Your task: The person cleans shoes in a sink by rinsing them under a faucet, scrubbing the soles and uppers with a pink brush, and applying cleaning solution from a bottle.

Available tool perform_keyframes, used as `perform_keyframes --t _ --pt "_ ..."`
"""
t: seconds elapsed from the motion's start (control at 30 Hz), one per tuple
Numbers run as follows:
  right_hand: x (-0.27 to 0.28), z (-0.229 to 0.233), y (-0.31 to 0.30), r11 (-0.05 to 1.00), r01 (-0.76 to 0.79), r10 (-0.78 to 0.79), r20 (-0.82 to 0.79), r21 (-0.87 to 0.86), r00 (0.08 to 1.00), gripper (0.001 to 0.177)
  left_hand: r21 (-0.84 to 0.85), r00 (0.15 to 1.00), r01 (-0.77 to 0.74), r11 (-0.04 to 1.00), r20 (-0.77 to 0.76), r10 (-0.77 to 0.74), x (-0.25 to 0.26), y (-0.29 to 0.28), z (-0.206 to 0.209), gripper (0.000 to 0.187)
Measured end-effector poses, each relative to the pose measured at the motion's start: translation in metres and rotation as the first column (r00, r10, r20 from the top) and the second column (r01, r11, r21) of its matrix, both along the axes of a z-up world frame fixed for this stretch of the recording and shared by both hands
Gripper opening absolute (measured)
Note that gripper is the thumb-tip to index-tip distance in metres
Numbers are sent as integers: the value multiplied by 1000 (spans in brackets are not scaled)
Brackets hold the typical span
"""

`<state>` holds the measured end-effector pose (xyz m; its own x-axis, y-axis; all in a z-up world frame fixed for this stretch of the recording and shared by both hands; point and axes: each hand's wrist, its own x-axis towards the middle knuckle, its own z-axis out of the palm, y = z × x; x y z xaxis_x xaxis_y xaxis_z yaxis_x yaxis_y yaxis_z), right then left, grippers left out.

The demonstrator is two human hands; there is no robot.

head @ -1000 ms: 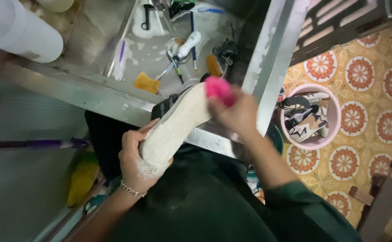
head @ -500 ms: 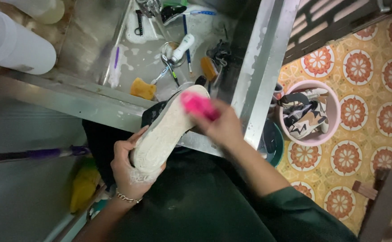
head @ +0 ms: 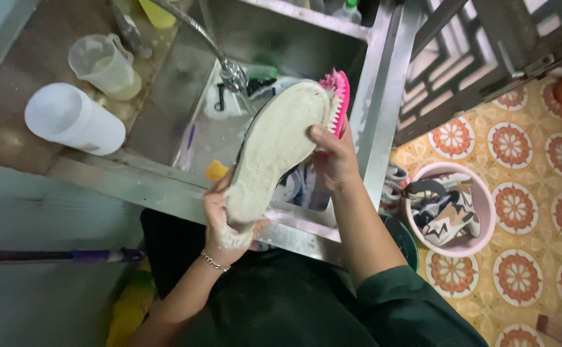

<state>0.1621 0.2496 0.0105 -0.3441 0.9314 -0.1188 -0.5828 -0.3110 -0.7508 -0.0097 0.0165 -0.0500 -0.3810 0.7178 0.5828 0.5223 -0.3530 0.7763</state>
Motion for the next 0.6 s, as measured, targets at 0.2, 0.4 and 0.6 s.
perform_keyframes --t 0.2,0.4,0.6 --pt "-19 -27 31 928 -116 138 -36 354 990 109 61 996 49 997 -76 -44 -33 56 37 104" --pt "-43 0 21 881 -250 332 -147 402 932 114 -22 933 328 944 -148 -328 -66 133 142 78" --pt "-36 1 -25 931 52 -109 136 362 985 88 10 761 582 813 348 -548 -43 141 151 42"
